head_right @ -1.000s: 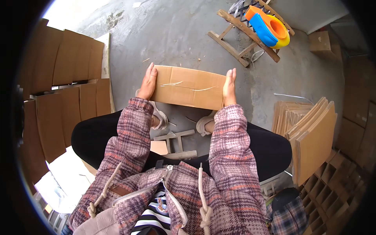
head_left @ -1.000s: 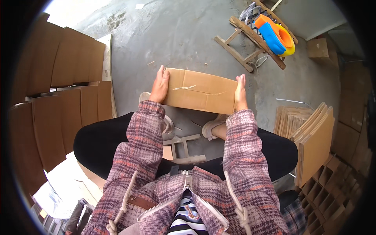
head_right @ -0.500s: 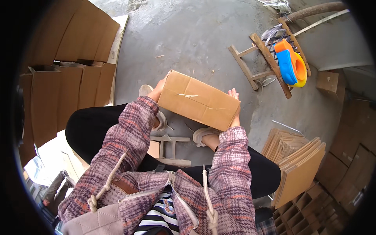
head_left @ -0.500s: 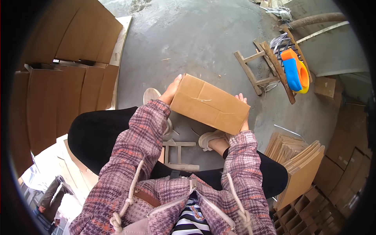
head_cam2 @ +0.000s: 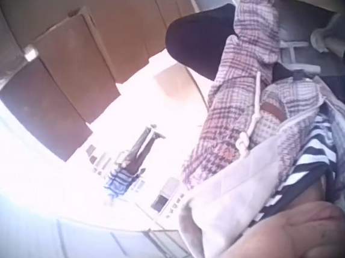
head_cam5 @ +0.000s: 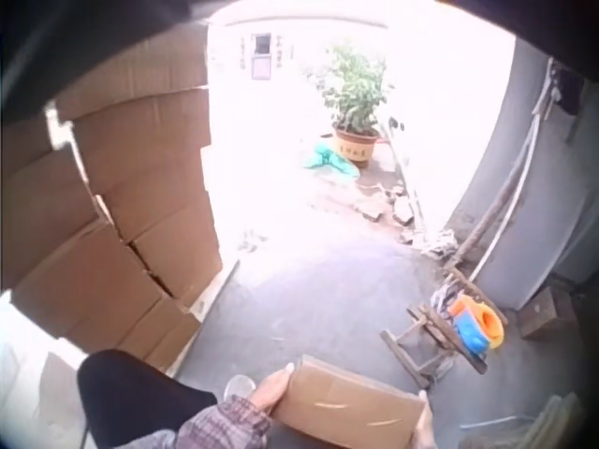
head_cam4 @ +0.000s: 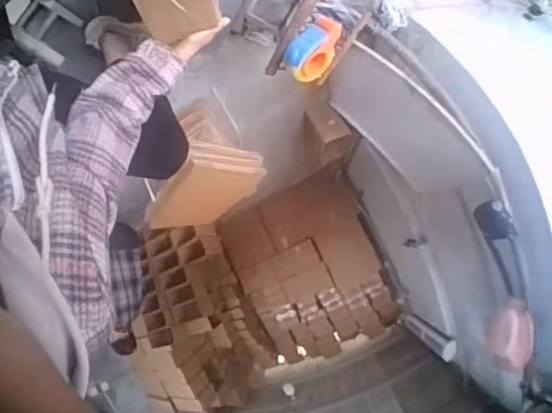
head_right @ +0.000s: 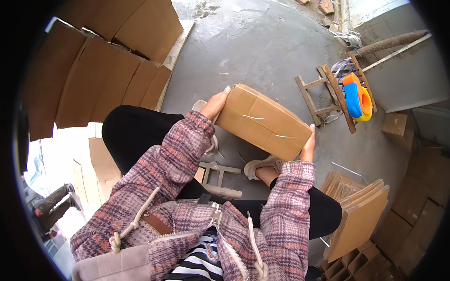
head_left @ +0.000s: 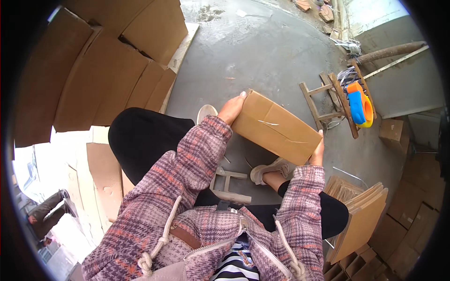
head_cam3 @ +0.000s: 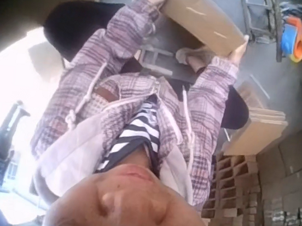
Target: Assembling and taping cardboard boxes for packaging.
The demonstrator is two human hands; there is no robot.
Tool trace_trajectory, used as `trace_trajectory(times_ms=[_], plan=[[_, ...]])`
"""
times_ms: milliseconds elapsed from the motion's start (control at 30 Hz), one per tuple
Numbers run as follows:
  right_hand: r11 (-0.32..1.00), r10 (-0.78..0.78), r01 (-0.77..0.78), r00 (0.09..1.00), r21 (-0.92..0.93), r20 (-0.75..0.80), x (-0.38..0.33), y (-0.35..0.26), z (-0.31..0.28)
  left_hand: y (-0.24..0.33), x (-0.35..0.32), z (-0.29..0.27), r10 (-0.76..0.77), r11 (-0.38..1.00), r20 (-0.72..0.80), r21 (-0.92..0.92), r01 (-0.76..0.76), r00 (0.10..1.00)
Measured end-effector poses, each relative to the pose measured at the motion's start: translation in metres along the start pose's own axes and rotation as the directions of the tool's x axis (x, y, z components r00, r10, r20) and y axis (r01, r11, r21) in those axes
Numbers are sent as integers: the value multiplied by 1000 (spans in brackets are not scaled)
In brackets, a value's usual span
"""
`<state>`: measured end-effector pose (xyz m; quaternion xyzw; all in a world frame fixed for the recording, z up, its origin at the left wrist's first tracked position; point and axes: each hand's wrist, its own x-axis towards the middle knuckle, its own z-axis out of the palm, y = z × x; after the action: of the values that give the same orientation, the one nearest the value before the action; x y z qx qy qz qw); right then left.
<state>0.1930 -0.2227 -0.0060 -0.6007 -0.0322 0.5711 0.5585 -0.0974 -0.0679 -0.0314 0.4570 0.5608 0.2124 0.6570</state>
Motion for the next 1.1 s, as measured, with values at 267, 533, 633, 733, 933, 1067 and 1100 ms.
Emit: trace_trajectory(times_ms=[267, 533, 633, 733, 933, 1067, 1100], plan=[[774, -607, 595, 795, 214, -16, -78, -73, 67, 143, -150, -27, 719, 695, -23, -3, -719, 695], [592, -754, 730, 651, 340, -85, -198, -141, 155, 180, -276, -64, 938, 346, -16, 101, -933, 346], [565, -774, 782, 613, 263, -159, -222, -155, 170, 176, -287, -74, 886, 436, -124, -113, -893, 448], [859, -496, 326, 336, 395, 801, -226, -167, 173, 163, -301, -88, 714, 529, -188, -487, -695, 675], [590, -348, 735, 606, -335, 715, -247, -108, 261, 65, -295, -151, 212, 624, -24, -766, -154, 977], [429, -34, 705, 638, -565, 770, -212, -63, 277, -2, -293, -173, 22, 456, -11, -890, -19, 1000], [487, 1, 661, 653, -571, 757, -201, -54, 278, -12, -291, -174, 2, 466, -45, -884, -41, 999]])
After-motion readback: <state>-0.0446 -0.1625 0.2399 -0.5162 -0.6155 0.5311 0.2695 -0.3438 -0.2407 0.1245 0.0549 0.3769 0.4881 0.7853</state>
